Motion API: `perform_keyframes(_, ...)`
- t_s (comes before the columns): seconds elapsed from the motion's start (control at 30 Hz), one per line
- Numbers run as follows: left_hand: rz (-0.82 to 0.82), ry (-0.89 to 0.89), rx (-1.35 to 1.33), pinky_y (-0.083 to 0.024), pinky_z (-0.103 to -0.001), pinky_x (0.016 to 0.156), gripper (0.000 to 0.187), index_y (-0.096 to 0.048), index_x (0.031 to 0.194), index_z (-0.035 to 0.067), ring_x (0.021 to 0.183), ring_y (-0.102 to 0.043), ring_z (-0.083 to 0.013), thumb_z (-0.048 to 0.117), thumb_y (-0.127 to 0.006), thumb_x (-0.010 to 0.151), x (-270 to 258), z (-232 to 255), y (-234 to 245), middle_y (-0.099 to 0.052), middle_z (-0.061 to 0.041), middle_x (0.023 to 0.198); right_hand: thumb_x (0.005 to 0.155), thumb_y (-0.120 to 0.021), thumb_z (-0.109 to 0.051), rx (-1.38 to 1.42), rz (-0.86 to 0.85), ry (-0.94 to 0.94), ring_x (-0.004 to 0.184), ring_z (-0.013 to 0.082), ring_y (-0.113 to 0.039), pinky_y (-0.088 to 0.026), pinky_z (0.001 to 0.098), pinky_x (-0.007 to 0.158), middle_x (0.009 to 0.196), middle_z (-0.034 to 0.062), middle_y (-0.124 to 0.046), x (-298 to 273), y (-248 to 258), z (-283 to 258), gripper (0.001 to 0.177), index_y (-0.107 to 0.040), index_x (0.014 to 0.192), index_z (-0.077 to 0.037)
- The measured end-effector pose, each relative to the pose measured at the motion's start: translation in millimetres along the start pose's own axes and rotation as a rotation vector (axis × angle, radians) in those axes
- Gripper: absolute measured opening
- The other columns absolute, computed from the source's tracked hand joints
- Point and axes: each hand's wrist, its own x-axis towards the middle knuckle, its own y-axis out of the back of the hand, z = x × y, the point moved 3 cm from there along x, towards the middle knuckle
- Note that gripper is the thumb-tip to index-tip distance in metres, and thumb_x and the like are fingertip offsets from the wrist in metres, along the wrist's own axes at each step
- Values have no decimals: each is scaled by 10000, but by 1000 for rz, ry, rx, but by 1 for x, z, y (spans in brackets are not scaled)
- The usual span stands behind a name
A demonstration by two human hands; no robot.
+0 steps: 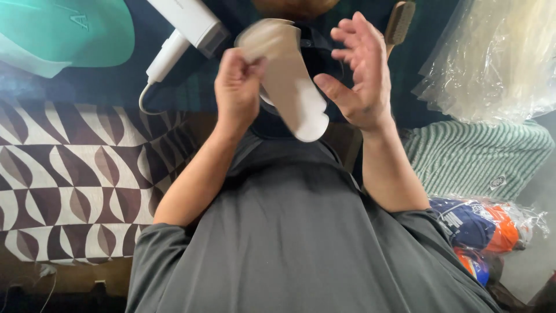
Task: The person cleans several baseball caps by brushing them with a wooden brush, drying them with a handheld hair dryer, and then placing them into individual plastic bags.
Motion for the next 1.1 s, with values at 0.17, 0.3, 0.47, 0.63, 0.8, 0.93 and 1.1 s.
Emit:
perform_keyframes(0.17, 32, 84, -277, -544, -284, 875, 233, -538, 1251, 95, 1017, -618, -122, 118, -652, 1049, -20, -52, 4, -655, -22, 1131, 990, -701, -116, -82, -278, -460, 1131, 220, -677, -534, 311, 958, 1262, 158, -641, -12, -13, 48, 540, -436, 1457, -55)
perform_keyframes(0.3, -110, 248, 222, -533, -311, 738, 374, -547, 1218, 126, 839, -681, -156, 331, -710, 950, -29, -46, 17, -697, -33, 1045, 1017, -503, 59, -519, -320, -2, 1114, 349, -684, -562, 427, 940, 1222, 223, -704, -6, -12, 72, 319, -666, 1290, 71)
perform_keyframes(0.47, -222, -424, 505, -541, -379, 827, 272, -550, 1277, 12, 898, -661, -294, 61, -638, 1024, 2, -31, 21, -681, -159, 1105, 878, -562, 171, -780, -345, 246, 908, 308, -679, -583, 410, 721, 1054, 143, -689, 8, -26, 91, 408, -685, 1246, 42)
perform_keyframes(0.63, -319, -625, 948, -357, -379, 435, 228, -597, 821, 64, 569, -428, -247, -159, -606, 773, 15, -66, -3, -491, -48, 588, 776, -658, 127, -974, -443, 265, 584, 285, -543, -454, 390, 415, 843, 67, -527, 12, -53, 119, 373, -671, 1109, -40)
perform_keyframes(0.8, -287, -881, 1226, -424, -282, 353, 155, -631, 874, 179, 451, -567, -141, 70, -697, 785, 22, -70, -30, -557, 47, 600, 912, -562, 19, -949, -482, -41, 580, 407, -577, -452, 493, 439, 749, 131, -562, 17, -50, 144, 83, -563, 867, -50)
perform_keyframes(0.93, -362, -877, 1240, -451, -301, 313, 189, -628, 891, 138, 395, -567, -165, 11, -704, 772, 33, -92, -46, -564, 8, 588, 858, -591, 18, -938, -584, -63, 647, 432, -645, -512, 508, 494, 822, 181, -634, 20, -47, 163, 198, -640, 1035, -55)
perform_keyframes(1.1, -855, -309, 1311, -631, -485, 540, 294, -689, 1097, 44, 669, -737, -358, -65, -679, 824, 42, -117, -55, -706, -128, 854, 861, -504, 15, -824, -780, -365, 802, 404, -689, -537, 495, 602, 931, 180, -732, 20, -50, 168, 411, -676, 1221, -82)
